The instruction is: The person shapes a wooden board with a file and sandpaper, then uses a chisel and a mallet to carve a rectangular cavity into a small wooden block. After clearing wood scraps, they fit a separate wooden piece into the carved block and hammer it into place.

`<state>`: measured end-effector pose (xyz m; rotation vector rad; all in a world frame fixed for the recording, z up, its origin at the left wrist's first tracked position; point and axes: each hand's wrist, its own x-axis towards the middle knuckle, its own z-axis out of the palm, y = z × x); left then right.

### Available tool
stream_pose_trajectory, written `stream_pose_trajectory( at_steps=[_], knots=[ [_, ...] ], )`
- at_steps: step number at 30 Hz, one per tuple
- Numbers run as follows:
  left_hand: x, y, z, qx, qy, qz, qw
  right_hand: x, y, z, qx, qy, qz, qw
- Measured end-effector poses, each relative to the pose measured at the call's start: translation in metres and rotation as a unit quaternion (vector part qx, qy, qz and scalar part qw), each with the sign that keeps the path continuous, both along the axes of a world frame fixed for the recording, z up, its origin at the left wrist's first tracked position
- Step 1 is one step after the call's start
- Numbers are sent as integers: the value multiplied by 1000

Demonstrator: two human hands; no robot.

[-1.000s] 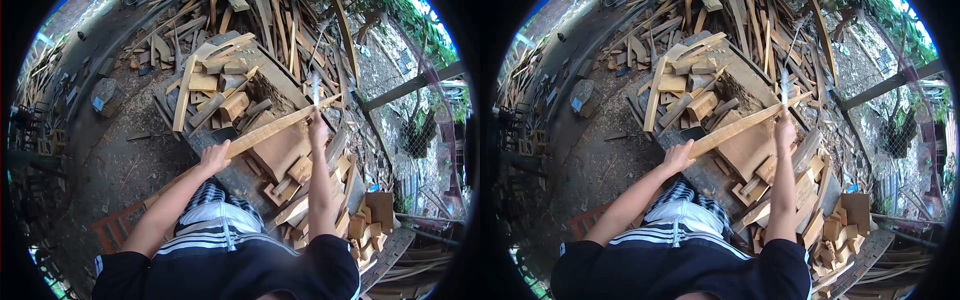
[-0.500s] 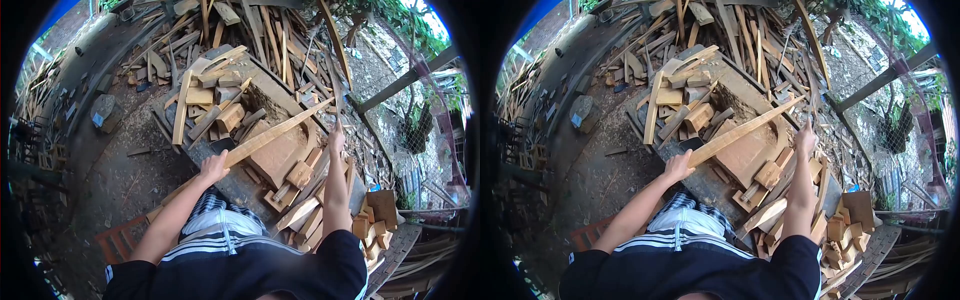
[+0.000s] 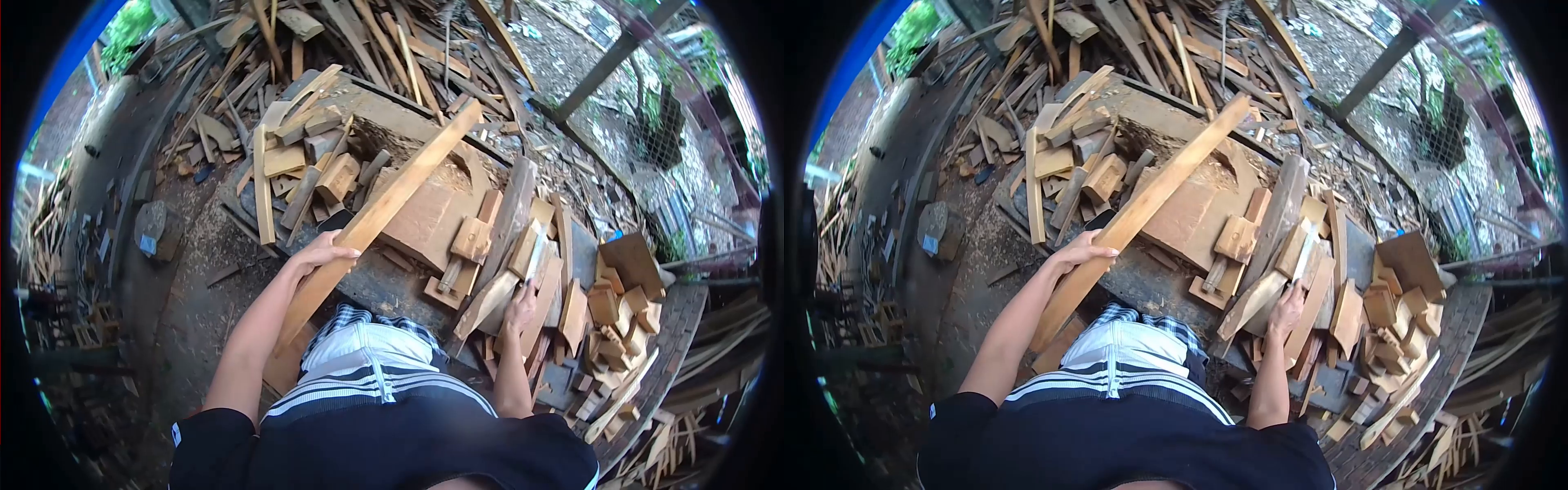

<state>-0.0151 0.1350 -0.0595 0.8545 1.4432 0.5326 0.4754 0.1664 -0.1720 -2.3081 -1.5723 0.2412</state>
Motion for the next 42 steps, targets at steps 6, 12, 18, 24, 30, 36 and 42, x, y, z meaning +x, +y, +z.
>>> stream_pose_trajectory(
  at_steps=[6, 12, 18, 24, 30, 36, 42],
  knots=[
    [8, 4, 15, -68, -94, 2, 993, -47, 2, 52, 116, -95, 121, 981],
    [7, -3, 35, -48, -57, -46, 996, -134, 59, 109, 159, -35, 344, 925],
    [-23, -12, 40, 83, 81, -282, 952, -146, 101, 146, 171, -164, 584, 776],
    [-48, 52, 99, 103, 276, -440, 848, -123, 74, 134, 152, -85, 604, 778],
    [-40, 104, 149, 520, 515, -90, 675, -142, 43, 141, 40, 92, 407, 908],
    [-30, 67, 83, 454, 365, -39, 812, -129, 52, 116, -116, 285, 294, 905],
    [-36, -10, 40, 305, 285, -32, 908, -131, 37, 112, -184, 333, 258, 888]
  ],
)
